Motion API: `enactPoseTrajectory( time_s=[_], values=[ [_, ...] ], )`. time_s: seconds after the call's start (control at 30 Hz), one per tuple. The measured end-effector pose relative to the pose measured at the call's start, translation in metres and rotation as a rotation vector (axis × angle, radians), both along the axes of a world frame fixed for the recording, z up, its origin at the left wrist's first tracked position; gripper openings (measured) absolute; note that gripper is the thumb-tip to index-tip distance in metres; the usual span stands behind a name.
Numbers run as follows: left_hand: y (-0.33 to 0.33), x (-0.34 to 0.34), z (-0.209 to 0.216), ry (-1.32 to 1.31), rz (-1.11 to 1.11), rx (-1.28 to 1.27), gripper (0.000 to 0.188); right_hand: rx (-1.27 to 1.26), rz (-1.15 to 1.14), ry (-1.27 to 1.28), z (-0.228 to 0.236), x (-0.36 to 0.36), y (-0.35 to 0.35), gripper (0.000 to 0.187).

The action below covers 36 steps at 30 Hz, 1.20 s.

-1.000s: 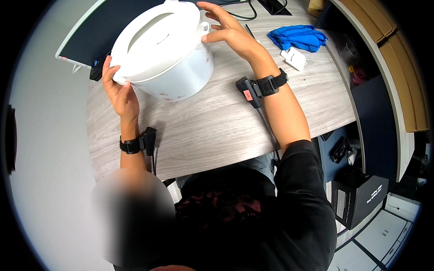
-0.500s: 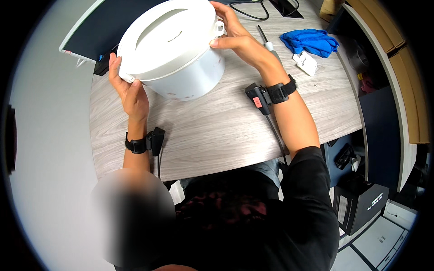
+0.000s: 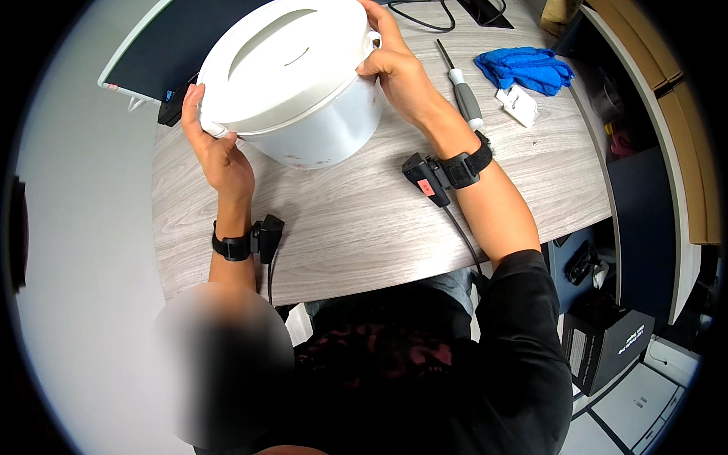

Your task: The person uses a screwdriver to remove screws from a white rice cooker, detaches the lid and inner metal plate, and then wipes the cooker's rim with a blue cloth. The disassembled parts are placed on the table.

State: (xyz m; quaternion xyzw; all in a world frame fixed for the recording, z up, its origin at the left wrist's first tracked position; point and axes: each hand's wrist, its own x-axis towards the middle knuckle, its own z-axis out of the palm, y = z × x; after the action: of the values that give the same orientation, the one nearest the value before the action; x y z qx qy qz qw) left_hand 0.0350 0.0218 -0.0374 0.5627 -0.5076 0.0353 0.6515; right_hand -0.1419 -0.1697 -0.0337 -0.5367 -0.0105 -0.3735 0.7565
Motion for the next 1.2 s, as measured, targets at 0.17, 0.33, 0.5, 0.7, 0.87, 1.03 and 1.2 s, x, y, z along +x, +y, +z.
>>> enactPoseTrajectory(
  time_s=[0.17,0.33,0.5,0.7,0.87,1.03,1.2],
  values=[
    [0.002,0.001,0.002,-0.017,-0.040,-0.020,0.082,-0.111,-0.064,-0.004,-0.007,0.003,-0.010,0.103],
    [-0.001,-0.011,0.006,0.142,-0.014,-0.075,0.096,-0.256,-0.008,0.023,-0.009,0.002,-0.034,0.105],
    [0.001,-0.006,-0.004,0.323,-0.118,-0.039,0.096,-0.124,0.114,0.038,-0.002,-0.003,-0.028,0.107],
    [0.003,-0.009,0.008,0.297,-0.144,0.006,0.096,-0.201,0.039,0.007,-0.012,0.002,-0.040,0.119],
    [0.002,-0.006,0.008,0.313,-0.147,0.029,0.097,-0.354,0.095,0.059,-0.005,-0.004,-0.046,0.119],
    [0.005,-0.009,0.013,0.296,-0.115,0.054,0.095,-0.249,0.101,0.062,0.008,-0.009,-0.022,0.114],
    [0.005,-0.006,0.013,0.241,-0.109,0.072,0.094,-0.284,0.103,0.042,0.006,-0.007,-0.026,0.106]
  ],
)
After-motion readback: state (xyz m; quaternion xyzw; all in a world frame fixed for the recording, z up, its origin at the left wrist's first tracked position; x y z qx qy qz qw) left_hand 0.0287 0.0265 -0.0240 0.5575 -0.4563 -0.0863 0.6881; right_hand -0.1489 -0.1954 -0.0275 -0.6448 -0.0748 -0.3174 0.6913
